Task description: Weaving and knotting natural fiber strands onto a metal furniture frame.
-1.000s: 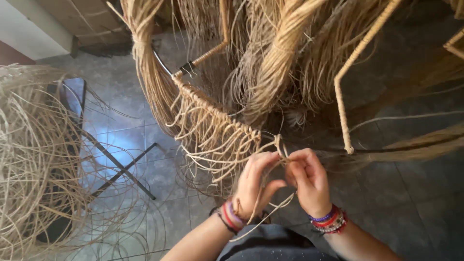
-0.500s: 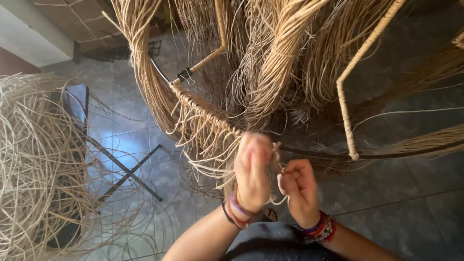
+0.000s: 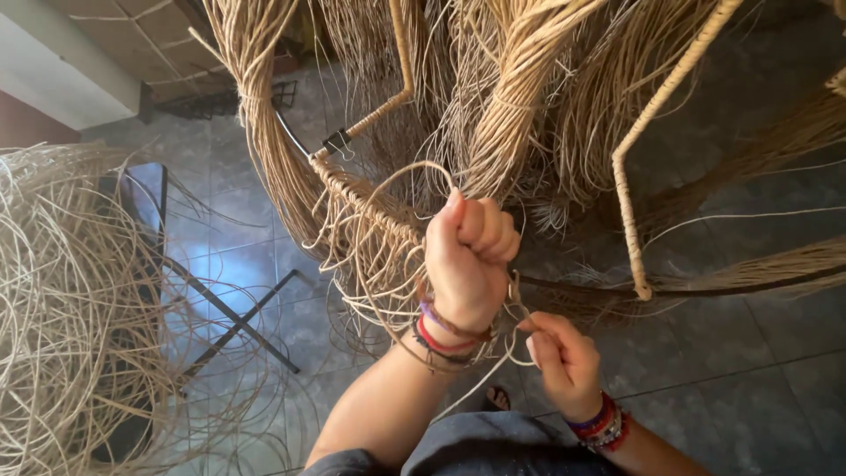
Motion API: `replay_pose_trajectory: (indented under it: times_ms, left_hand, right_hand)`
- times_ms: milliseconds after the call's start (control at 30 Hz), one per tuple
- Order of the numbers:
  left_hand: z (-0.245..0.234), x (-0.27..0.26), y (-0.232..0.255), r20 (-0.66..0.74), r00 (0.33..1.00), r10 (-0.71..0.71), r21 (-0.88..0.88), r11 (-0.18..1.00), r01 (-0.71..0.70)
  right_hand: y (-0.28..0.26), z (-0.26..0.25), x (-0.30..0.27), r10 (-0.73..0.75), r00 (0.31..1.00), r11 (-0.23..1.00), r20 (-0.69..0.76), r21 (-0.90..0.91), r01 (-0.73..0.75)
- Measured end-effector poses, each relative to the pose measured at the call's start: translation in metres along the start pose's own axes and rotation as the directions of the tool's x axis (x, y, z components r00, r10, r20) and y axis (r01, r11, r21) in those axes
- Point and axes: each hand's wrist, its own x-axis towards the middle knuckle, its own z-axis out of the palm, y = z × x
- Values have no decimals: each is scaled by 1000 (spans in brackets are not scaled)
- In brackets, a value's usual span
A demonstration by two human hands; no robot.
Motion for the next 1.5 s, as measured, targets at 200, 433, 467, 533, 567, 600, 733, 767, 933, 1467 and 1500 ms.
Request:
replay_pose_trajectory:
  times_ms: [200, 433, 467, 533, 567, 600, 733, 767, 933, 1467, 1500]
  left_hand:
    - [-7, 14, -9, -79, 996, 45, -66, 997, -51]
    - [-9, 13, -4, 57, 969, 241, 50, 968, -244]
    - [-15, 9, 1, 224, 925, 307, 211, 911, -353]
    - [-21, -16, 18, 392, 855, 338, 341, 810, -477]
    - [-20, -38, 28, 435, 828, 354, 591, 581, -559]
    - [-19, -58, 39, 482, 804, 349, 766, 277, -580]
    - [-60, -111, 12, 342, 900, 270, 758, 487, -434]
    - [-63, -117, 10, 251, 947, 199, 757, 569, -320]
    - [-67, -125, 6, 73, 994, 77, 675, 730, -106]
    - [-119, -142, -1, -6, 938, -348, 267, 903, 337]
    - [-127, -147, -2, 7, 938, -348, 287, 899, 331]
  right_hand:
    - [1, -1, 3, 29, 1000, 994, -8, -104, -30]
    - [25, 0, -18, 22, 999, 997, -30, -77, -24]
    - [24, 0, -16, 10, 1000, 997, 19, -74, -8]
    - [15, -2, -10, -6, 997, 997, 74, -71, 11]
    - [6, -4, -5, -51, 986, 986, 156, -151, 75]
    - [-1, -5, 1, -90, 967, 964, 239, -222, 144]
    - [-50, -5, 31, -176, 879, 922, 442, -239, 305]
    - [-62, -4, 38, -185, 846, 863, 500, -329, 383]
    - [-90, -6, 44, -114, 774, 644, 623, -547, 535]
    - [-83, -26, 108, -82, 857, 270, 509, -816, 510]
    - [-84, -27, 109, -79, 865, 276, 496, -822, 497]
